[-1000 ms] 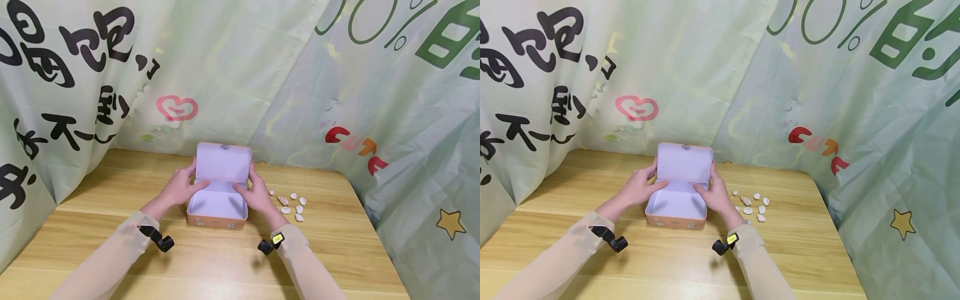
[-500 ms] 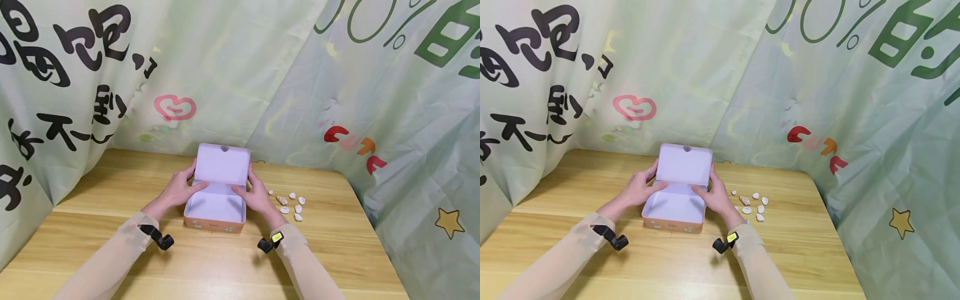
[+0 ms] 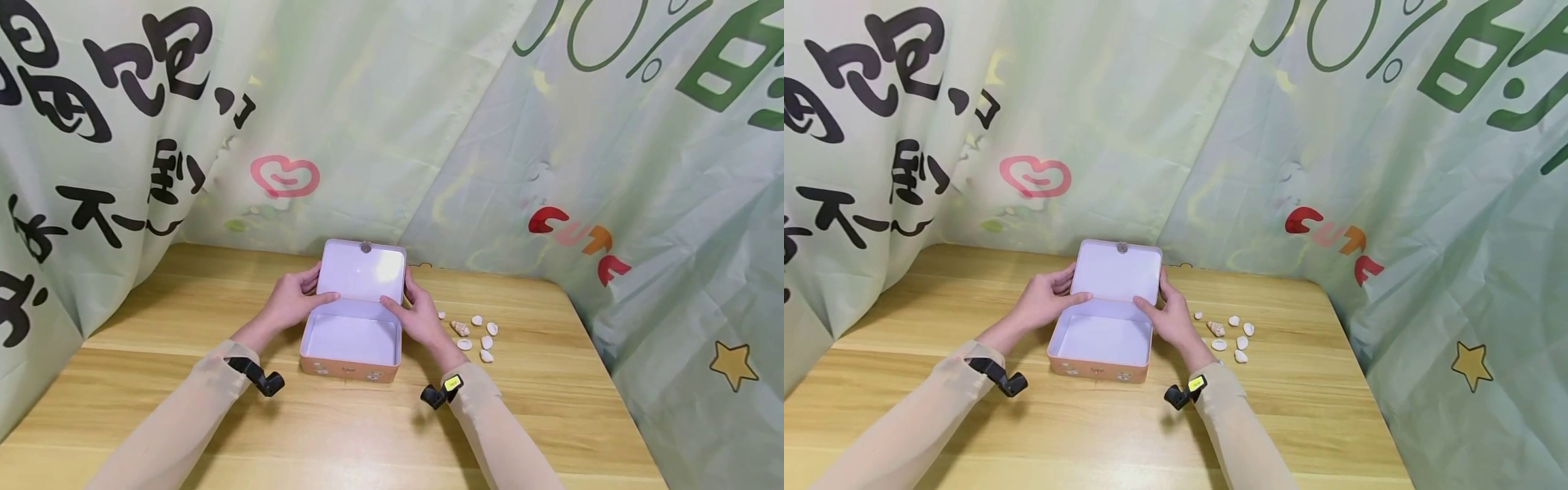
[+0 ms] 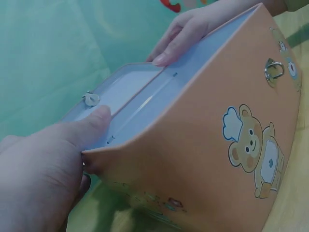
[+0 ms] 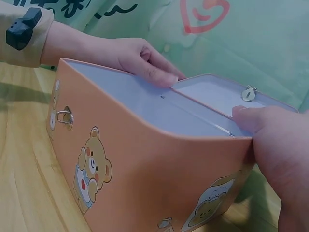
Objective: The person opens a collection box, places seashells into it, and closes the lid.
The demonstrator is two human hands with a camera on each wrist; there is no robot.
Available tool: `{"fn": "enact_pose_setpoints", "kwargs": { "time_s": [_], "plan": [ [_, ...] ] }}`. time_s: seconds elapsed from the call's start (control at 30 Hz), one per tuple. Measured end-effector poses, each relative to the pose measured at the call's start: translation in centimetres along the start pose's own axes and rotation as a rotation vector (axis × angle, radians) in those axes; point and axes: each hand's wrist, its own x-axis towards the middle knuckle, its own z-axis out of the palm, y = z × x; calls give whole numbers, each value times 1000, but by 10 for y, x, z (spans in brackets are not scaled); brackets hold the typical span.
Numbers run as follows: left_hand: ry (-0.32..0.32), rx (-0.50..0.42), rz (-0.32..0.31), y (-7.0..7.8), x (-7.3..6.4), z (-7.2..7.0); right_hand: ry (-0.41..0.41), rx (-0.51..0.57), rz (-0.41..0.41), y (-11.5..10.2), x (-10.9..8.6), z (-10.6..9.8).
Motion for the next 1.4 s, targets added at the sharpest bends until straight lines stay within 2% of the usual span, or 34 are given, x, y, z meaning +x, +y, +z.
{"fn": "enact_pose_setpoints", "kwargs": {
  "time_s": [0.47,0.73,0.9,1.17,1.4],
  "plan": [
    [22,-90,-30,-2,0,3,12,23,25,1,-1,2],
    [20,-54,-56,-2,-1,4,-12,71,34,3,0,2],
    [15,-17,-78,-2,0,4,-14,55,67,3,-1,2],
    [4,-58,-100,-3,-1,5,-15,45,131,1,-3,3],
    [0,-31,-116,-3,-1,5,-8,49,161,1,-3,2]
  ]
}}
